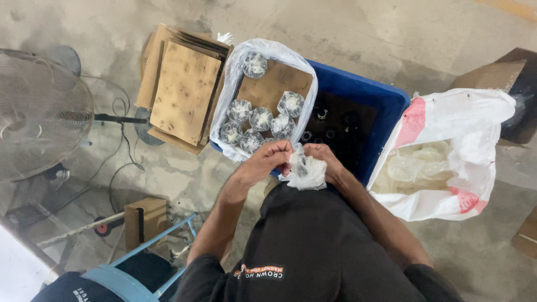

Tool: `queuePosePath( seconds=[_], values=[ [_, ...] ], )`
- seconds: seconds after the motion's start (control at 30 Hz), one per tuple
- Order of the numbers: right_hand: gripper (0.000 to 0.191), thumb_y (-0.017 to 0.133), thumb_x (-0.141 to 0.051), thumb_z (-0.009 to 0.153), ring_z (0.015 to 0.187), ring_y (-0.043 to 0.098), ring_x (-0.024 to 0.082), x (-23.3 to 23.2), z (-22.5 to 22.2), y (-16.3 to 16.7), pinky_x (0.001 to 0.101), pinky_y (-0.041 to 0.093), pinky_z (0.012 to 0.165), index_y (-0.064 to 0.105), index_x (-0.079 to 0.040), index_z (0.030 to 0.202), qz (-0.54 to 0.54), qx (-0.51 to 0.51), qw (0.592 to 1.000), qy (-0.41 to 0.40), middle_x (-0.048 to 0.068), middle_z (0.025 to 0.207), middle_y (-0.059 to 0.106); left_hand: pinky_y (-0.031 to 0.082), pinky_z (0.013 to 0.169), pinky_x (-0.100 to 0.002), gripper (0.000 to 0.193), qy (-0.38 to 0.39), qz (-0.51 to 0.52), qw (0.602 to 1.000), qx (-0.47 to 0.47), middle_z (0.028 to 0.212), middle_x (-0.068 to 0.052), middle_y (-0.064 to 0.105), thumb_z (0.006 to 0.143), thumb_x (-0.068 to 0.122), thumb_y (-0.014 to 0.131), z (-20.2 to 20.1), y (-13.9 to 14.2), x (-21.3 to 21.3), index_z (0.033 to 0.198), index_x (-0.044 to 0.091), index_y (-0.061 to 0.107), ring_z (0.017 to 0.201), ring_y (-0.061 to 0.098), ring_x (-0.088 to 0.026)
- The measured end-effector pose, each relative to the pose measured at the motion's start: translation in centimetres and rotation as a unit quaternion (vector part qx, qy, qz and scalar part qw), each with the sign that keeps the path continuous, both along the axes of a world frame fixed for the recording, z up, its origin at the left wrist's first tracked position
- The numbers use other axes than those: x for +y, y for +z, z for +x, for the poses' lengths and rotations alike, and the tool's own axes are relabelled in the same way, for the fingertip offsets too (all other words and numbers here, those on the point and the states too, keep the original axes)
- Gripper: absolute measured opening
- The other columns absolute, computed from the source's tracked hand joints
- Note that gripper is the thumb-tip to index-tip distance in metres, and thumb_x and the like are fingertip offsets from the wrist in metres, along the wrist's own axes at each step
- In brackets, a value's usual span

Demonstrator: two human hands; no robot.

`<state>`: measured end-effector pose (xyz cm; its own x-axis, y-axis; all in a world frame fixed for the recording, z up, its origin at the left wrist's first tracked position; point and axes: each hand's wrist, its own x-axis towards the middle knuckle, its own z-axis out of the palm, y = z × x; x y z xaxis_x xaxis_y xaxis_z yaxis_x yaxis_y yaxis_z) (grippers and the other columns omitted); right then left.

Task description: The person fits small black cylindrical components onto the stations of an industrial winding machine, pressing them into place by hand. They then wrap several of the components in plastic bags and place them into a blue bin, and later use scissors to trim material at the machine stations.

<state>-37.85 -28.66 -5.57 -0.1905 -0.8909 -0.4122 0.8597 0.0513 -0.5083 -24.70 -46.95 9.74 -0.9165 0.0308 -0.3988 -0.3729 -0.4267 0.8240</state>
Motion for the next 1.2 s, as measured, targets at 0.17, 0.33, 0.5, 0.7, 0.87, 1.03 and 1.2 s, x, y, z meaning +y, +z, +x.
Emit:
queuePosePath(
  seconds=[0.17, 0.33, 0.5, 0.7, 0.87, 1.03, 1.2],
  values=[
    [0.018, 0.067, -0.017, 0.095, 0.061, 0.058, 0.012, 5.3, -1.2, -3.7, 0.0297, 0.048, 0.057, 0.069, -0.001, 0.087, 0.235, 0.378, 0.895, 0.021, 0.006, 0.072, 0.066, 0.054, 0.062, -0.032, 0.018, -0.168, -0.368, 0.906, -0.124, 0.069, -0.006, 0.066, 0.09, 0.019, 0.062, 1.2, -5.9, -3.2, 0.082, 0.003, 0.064, 0.063, 0.067, -0.014],
    [0.015, 0.065, -0.017, 0.088, 0.055, 0.05, 0.006, 7.6, -0.9, -3.7, 0.0279, 0.041, 0.05, 0.067, -0.005, 0.08, 0.25, 0.483, 0.835, 0.081, -0.004, 0.062, 0.057, 0.055, 0.075, -0.044, 0.023, -0.007, -0.571, 0.817, -0.082, 0.083, -0.012, 0.073, 0.089, 0.03, 0.067, -3.7, -11.2, -8.7, 0.085, 0.008, 0.073, 0.081, 0.072, -0.031],
    [0.034, 0.064, -0.021, 0.095, 0.055, 0.043, 0.003, 8.7, -1.9, -2.9, 0.0274, 0.035, 0.049, 0.059, -0.005, 0.066, 0.269, 0.352, 0.896, -0.04, -0.006, 0.061, 0.05, 0.054, 0.075, -0.048, 0.019, -0.004, -0.642, 0.766, -0.03, 0.089, -0.011, 0.074, 0.086, 0.031, 0.07, -10.6, -12.5, -8.3, 0.09, 0.012, 0.075, 0.086, 0.07, -0.035],
    [0.03, 0.075, -0.01, 0.079, 0.052, 0.039, 0.006, 10.5, -2.5, -2.4, 0.0294, 0.03, 0.047, 0.052, -0.005, 0.061, 0.309, 0.381, 0.871, 0.024, -0.003, 0.056, 0.046, 0.056, 0.081, -0.05, 0.02, -0.092, -0.733, 0.673, 0.05, 0.099, -0.015, 0.071, 0.089, 0.029, 0.068, -13.6, -13.2, -7.0, 0.093, 0.01, 0.07, 0.093, 0.071, -0.037],
    [0.025, 0.07, 0.001, 0.076, 0.056, 0.043, 0.004, 9.9, -3.4, -2.2, 0.0246, 0.034, 0.051, 0.063, -0.004, 0.1, 0.229, 0.34, 0.912, -0.026, -0.006, 0.065, 0.051, 0.056, 0.074, -0.049, 0.02, -0.073, -0.748, 0.658, 0.034, 0.096, -0.019, 0.07, 0.087, 0.023, 0.066, -13.8, -12.2, -7.1, 0.093, 0.004, 0.066, 0.086, 0.07, -0.037],
    [0.052, 0.068, 0.004, 0.078, 0.063, 0.053, 0.006, 7.5, -4.1, -0.9, 0.0228, 0.042, 0.057, 0.06, -0.006, 0.129, 0.197, 0.303, 0.931, -0.062, 0.0, 0.074, 0.059, 0.054, 0.066, -0.038, 0.022, -0.013, -0.51, 0.858, -0.051, 0.077, -0.013, 0.066, 0.094, 0.023, 0.065, -11.3, -7.8, -7.6, 0.085, 0.003, 0.062, 0.072, 0.065, -0.026],
    [0.046, 0.066, -0.011, 0.098, 0.093, 0.066, 0.006, 2.2, -3.4, 1.7, 0.0226, 0.052, 0.08, 0.06, -0.003, 0.143, 0.046, 0.242, 0.967, -0.059, 0.005, 0.108, 0.076, 0.055, 0.061, -0.029, 0.015, 0.08, -0.252, 0.964, -0.033, 0.074, -0.003, 0.06, 0.099, 0.013, 0.052, -7.8, -2.3, -5.7, 0.088, 0.004, 0.057, 0.062, 0.062, -0.012]
  ],
)
